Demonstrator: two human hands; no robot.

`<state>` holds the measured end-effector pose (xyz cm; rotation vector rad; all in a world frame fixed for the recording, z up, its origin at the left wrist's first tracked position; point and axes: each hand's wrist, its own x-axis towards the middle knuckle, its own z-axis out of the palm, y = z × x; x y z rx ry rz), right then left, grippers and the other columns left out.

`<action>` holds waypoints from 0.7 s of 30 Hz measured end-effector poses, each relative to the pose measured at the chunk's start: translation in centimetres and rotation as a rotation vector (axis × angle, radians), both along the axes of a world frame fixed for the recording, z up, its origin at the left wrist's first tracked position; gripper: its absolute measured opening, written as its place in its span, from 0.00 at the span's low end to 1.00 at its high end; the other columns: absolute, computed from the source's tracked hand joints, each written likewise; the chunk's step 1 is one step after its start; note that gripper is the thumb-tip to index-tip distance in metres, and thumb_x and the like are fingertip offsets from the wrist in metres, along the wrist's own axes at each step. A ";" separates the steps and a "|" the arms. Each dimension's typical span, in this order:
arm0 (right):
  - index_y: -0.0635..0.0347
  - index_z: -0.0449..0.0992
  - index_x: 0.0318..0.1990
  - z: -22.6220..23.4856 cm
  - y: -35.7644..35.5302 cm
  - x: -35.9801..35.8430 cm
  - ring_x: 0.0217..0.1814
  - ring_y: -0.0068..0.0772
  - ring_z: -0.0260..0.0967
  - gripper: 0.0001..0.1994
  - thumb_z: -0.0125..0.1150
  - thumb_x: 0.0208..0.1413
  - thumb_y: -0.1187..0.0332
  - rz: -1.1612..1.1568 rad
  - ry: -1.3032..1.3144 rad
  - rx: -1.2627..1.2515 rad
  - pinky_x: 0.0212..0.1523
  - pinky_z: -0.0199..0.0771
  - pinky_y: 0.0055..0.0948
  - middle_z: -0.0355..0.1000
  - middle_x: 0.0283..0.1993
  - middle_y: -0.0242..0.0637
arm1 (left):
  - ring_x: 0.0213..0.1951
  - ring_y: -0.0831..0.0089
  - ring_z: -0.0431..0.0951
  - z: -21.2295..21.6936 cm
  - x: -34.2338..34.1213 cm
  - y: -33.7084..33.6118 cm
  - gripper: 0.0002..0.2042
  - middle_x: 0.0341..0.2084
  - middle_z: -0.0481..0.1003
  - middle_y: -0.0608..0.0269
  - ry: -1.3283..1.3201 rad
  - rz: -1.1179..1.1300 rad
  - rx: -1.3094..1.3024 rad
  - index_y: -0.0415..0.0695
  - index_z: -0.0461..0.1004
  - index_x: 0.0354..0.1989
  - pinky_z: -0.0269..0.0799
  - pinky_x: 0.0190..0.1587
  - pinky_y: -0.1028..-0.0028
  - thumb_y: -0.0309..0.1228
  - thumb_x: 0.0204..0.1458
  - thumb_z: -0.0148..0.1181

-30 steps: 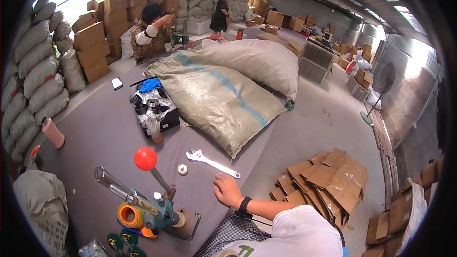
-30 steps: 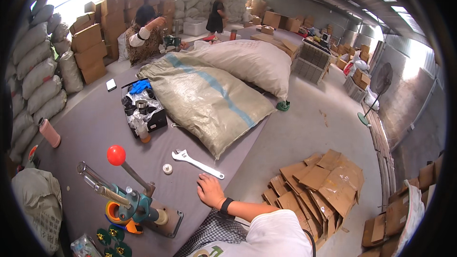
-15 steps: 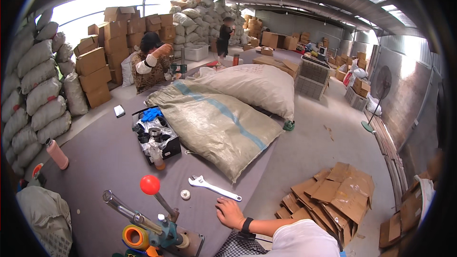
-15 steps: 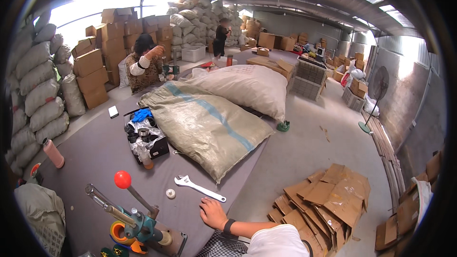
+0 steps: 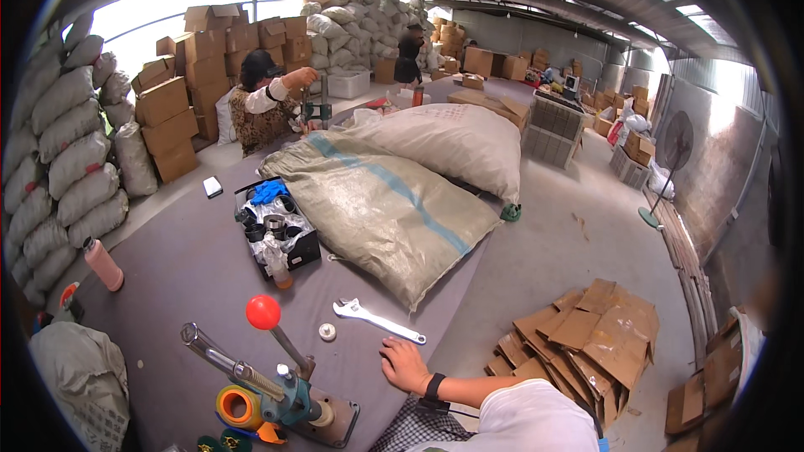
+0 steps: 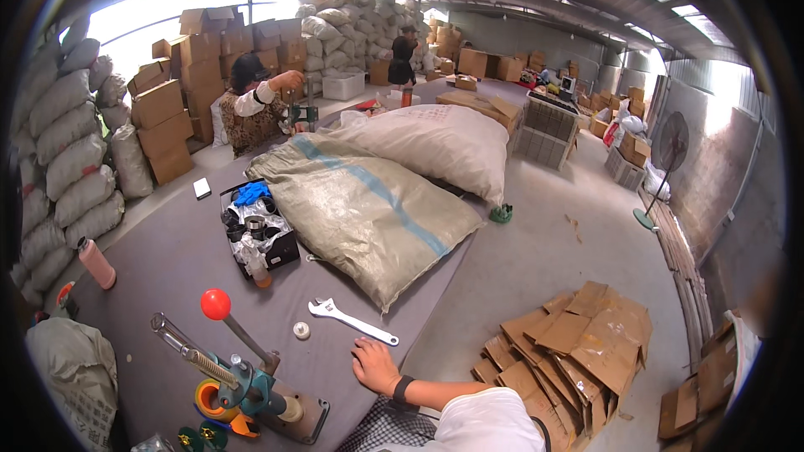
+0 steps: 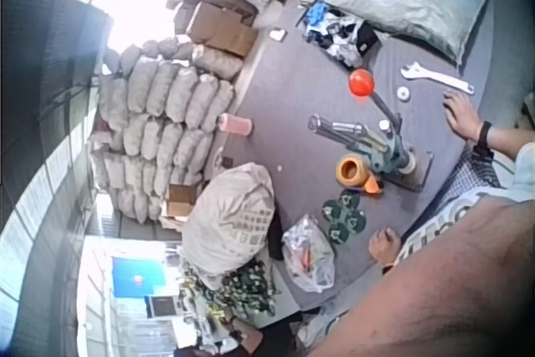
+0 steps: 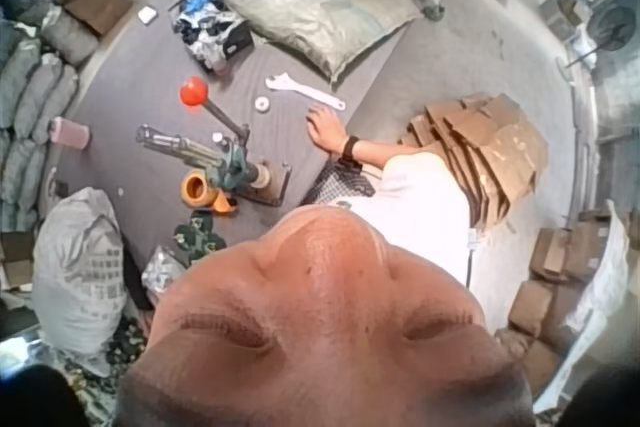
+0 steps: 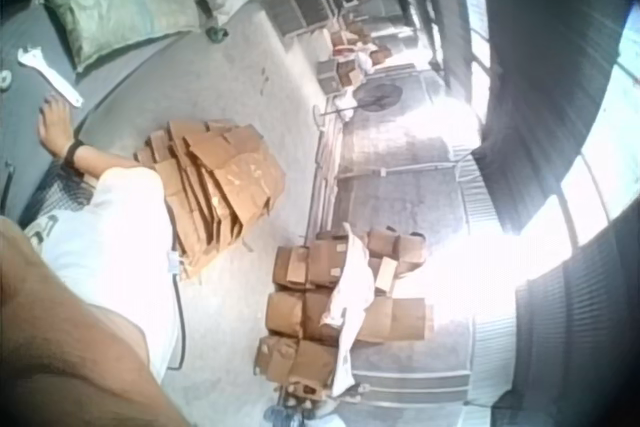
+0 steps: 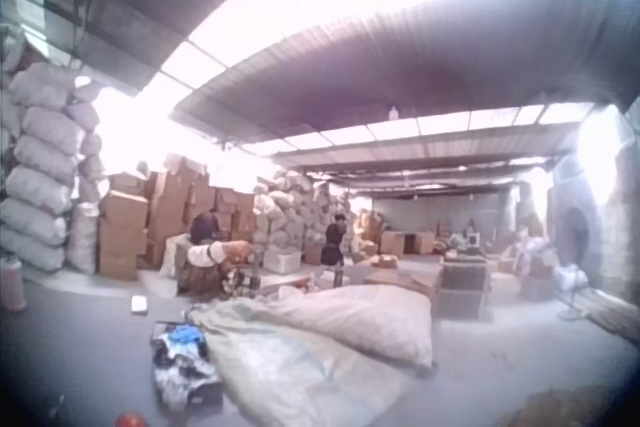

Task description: Using a wrench and a manual press machine to assemble green and gold mechanical components.

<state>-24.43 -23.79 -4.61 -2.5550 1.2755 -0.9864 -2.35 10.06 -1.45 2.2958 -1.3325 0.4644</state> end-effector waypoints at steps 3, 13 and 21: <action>0.62 0.73 0.41 0.3 0.0 0.0 0.59 0.42 0.61 0.12 0.56 0.48 0.68 0.001 -0.002 0.002 0.59 0.57 0.39 0.68 0.51 0.43 | 0.31 0.54 0.75 0.5 -0.2 -0.2 0.05 0.27 0.75 0.51 0.013 -0.017 -0.004 0.41 0.75 0.26 0.72 0.34 0.59 0.30 0.45 0.60; 0.62 0.74 0.41 0.3 0.0 0.0 0.59 0.43 0.61 0.12 0.55 0.48 0.68 0.014 0.016 0.030 0.59 0.57 0.39 0.68 0.51 0.43 | 0.30 0.54 0.75 0.3 0.0 -0.2 0.05 0.27 0.75 0.52 0.033 -0.052 -0.051 0.41 0.75 0.25 0.72 0.33 0.59 0.29 0.44 0.60; 0.62 0.74 0.40 0.3 0.1 0.0 0.58 0.43 0.61 0.12 0.56 0.48 0.69 -0.003 0.009 0.015 0.59 0.58 0.39 0.68 0.51 0.43 | 0.30 0.54 0.75 0.1 0.0 0.0 0.05 0.26 0.75 0.53 -0.012 -0.011 -0.021 0.41 0.75 0.25 0.72 0.32 0.59 0.29 0.44 0.60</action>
